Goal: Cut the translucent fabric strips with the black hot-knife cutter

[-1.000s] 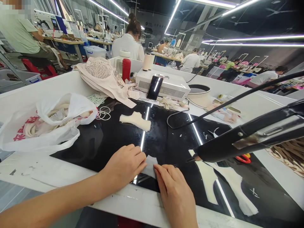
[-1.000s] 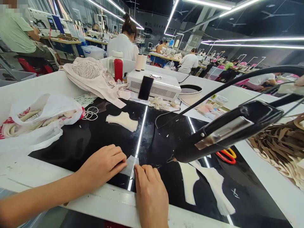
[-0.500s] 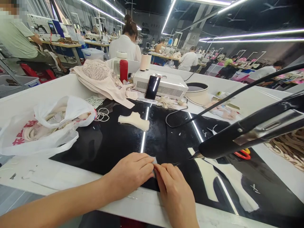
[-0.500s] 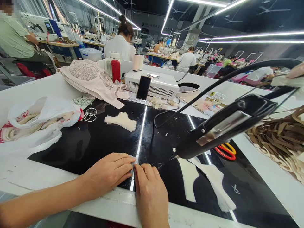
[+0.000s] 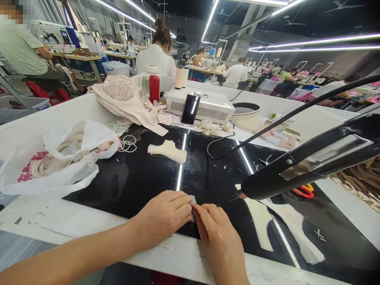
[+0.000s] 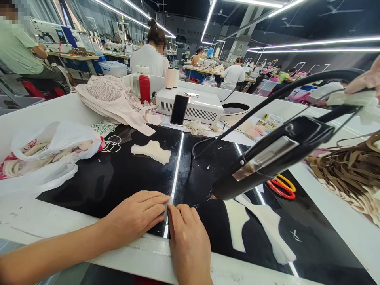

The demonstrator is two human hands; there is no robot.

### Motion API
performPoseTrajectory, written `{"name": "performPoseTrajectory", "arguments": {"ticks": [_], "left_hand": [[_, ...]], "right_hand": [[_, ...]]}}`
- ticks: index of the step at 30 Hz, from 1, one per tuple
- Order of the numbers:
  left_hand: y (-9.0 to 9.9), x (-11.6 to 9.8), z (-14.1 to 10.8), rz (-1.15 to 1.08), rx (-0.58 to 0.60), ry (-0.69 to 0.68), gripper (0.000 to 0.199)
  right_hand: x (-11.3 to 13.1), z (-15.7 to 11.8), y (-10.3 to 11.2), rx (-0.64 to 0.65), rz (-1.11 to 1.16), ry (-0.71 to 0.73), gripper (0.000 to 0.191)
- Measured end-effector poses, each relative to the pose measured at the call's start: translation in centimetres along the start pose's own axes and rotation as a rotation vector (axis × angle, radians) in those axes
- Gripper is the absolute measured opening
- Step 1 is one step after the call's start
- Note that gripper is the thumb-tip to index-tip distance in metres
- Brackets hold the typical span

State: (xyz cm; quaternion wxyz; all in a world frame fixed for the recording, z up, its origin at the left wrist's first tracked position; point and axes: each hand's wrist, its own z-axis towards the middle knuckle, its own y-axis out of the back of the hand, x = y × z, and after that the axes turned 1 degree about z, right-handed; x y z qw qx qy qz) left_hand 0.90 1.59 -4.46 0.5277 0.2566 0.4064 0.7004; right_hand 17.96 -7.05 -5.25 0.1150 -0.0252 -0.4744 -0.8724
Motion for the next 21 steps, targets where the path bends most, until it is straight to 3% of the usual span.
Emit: {"name": "performPoseTrajectory", "arguments": {"ticks": [21], "left_hand": [[-0.35,0.08,-0.29,-0.017,0.027,0.017,0.017]], "right_hand": [[0.03,0.38,0.48,-0.013,0.064,-0.01,0.04]]}}
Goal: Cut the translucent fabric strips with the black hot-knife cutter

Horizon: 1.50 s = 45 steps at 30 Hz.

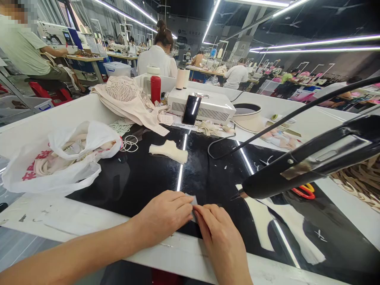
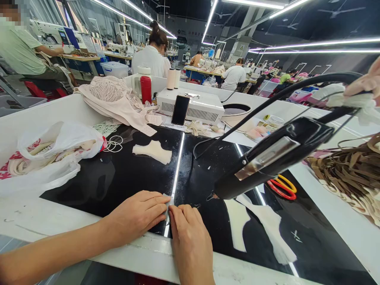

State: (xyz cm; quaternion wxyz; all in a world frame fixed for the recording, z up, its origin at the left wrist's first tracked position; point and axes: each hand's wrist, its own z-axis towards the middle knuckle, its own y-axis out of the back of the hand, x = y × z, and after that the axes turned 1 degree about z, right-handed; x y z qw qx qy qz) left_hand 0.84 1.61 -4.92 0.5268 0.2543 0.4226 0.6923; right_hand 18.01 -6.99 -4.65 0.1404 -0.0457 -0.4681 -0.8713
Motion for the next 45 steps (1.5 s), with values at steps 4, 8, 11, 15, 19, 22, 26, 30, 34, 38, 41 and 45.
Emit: {"name": "performPoseTrajectory", "arguments": {"ticks": [4,8,11,15,19,22,26,30,34,38,41,45], "left_hand": [[-0.1,0.1,0.0,0.002,0.0,-0.003,0.019],[-0.2,0.1,0.0,0.012,-0.005,-0.014,0.018],[-0.1,0.1,0.0,0.02,-0.01,-0.023,0.017],[0.1,-0.2,0.0,0.003,-0.014,-0.004,0.016],[0.0,-0.4,0.0,0.006,-0.015,-0.023,0.022],[-0.2,-0.5,-0.1,0.027,-0.023,-0.05,0.023],[-0.4,-0.3,-0.4,0.032,-0.063,-0.073,0.018],[-0.4,-0.2,-0.6,0.04,-0.078,-0.085,0.018],[-0.4,-0.1,-0.7,0.07,-0.065,-0.096,0.017],[-0.4,-0.2,-0.6,0.07,-0.058,-0.099,0.017],[-0.4,-0.2,-0.5,0.065,-0.057,-0.094,0.018],[-0.3,-0.4,-0.4,0.084,-0.068,-0.101,0.021]], "right_hand": [[0.1,0.1,0.1,-0.002,0.02,0.0,0.041],[0.1,0.1,0.0,0.012,0.038,-0.025,0.04],[-0.2,-0.1,0.3,0.009,0.046,0.007,0.034],[-1.3,-0.2,2.3,-0.146,0.018,-0.012,0.023],[-3.2,1.1,5.2,-0.601,-0.042,-0.314,0.038],[-5.2,3.4,6.8,-0.705,0.317,-0.373,0.077],[-6.9,7.0,7.8,-0.521,0.758,-0.351,0.085],[-6.4,9.4,7.4,-0.491,0.991,-0.396,0.05],[-4.3,10.1,6.0,-0.472,1.059,-0.304,0.045],[-1.5,9.9,4.1,-0.486,1.206,-0.233,0.044],[0.1,9.8,2.8,-0.518,1.3,-0.22,0.041],[0.7,9.9,1.9,-0.546,1.319,-0.228,0.042]]}}
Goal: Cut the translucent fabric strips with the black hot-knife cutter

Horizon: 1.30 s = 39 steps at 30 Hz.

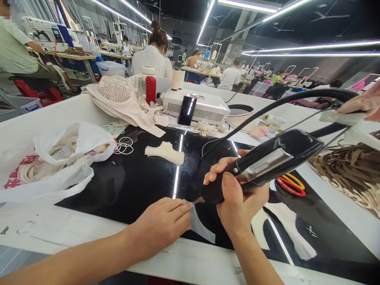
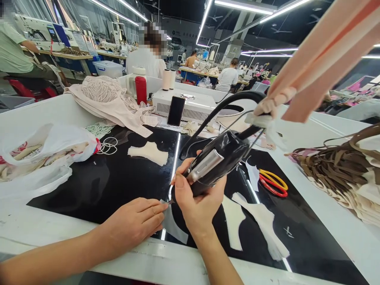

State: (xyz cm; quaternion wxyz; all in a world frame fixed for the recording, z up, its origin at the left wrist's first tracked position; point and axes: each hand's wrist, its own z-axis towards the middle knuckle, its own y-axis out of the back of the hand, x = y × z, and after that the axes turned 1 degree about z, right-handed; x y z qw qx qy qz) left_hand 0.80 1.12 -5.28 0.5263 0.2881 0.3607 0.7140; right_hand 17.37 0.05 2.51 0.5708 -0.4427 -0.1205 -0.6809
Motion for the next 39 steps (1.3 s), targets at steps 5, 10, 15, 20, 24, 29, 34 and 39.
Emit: {"name": "performPoseTrajectory", "arguments": {"ticks": [5,10,15,20,24,29,34,39], "left_hand": [[0.2,-0.1,0.2,0.008,-0.014,0.002,0.021],[0.5,-0.2,0.4,0.021,-0.01,0.007,0.019],[0.6,-0.2,0.4,0.023,-0.012,0.008,0.02],[0.7,-0.2,0.4,0.03,-0.019,0.007,0.02],[0.8,-0.1,0.5,0.04,-0.009,-0.001,0.017],[0.7,-0.1,0.6,0.044,-0.029,-0.006,0.017],[0.7,-0.2,0.5,0.047,-0.026,-0.006,0.018],[0.6,-0.2,0.4,0.051,-0.02,-0.006,0.019]], "right_hand": [[-0.4,0.0,0.2,-0.026,-0.04,-0.005,0.042],[-0.4,-0.1,0.2,-0.023,-0.021,0.006,0.041],[-0.4,-0.1,0.1,-0.031,-0.027,0.027,0.036],[-0.3,0.1,-0.2,-0.052,-0.007,-0.003,0.039],[-0.4,0.0,-0.6,-0.069,-0.002,-0.017,0.041],[-0.7,-0.2,-0.7,-0.053,-0.011,-0.04,0.04],[-0.6,-0.3,-0.8,-0.06,-0.035,-0.051,0.037],[-0.7,-0.1,-1.2,-0.044,0.032,-0.052,0.038]]}}
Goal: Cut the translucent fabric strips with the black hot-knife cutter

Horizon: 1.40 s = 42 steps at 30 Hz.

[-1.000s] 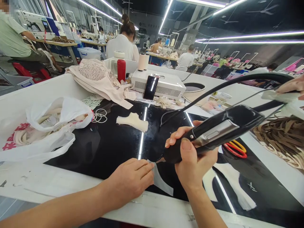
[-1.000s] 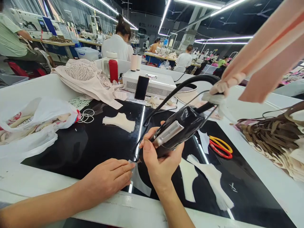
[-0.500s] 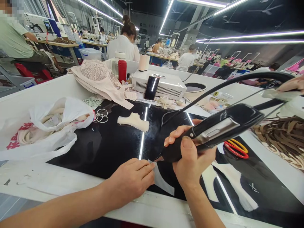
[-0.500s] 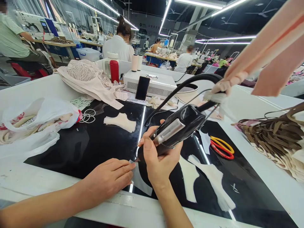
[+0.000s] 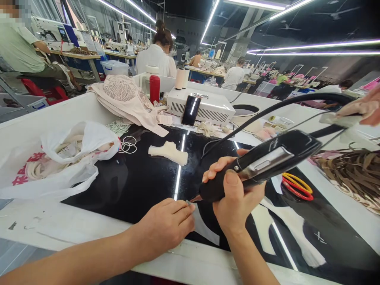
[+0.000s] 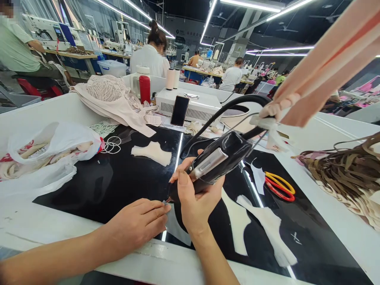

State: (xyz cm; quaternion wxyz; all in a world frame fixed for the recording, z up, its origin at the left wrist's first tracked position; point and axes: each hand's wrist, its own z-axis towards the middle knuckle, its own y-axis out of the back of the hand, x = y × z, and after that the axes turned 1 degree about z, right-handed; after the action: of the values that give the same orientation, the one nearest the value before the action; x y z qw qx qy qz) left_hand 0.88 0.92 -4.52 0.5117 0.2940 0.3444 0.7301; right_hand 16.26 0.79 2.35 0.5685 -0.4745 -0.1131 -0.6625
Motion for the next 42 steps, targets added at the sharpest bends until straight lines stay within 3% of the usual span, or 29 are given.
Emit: {"name": "performPoseTrajectory", "arguments": {"ticks": [11,27,42], "left_hand": [[-0.1,0.0,-0.1,-0.005,0.001,0.0,0.018],[0.0,0.5,-0.5,-0.03,0.031,-0.026,0.017],[0.1,0.7,-0.7,-0.04,0.039,-0.038,0.02]], "right_hand": [[-0.4,0.0,-0.2,0.033,-0.026,0.005,0.037],[5.1,-1.8,4.6,-0.038,-0.121,0.01,0.037],[5.0,-2.6,5.3,-0.01,-0.166,0.03,0.033]]}}
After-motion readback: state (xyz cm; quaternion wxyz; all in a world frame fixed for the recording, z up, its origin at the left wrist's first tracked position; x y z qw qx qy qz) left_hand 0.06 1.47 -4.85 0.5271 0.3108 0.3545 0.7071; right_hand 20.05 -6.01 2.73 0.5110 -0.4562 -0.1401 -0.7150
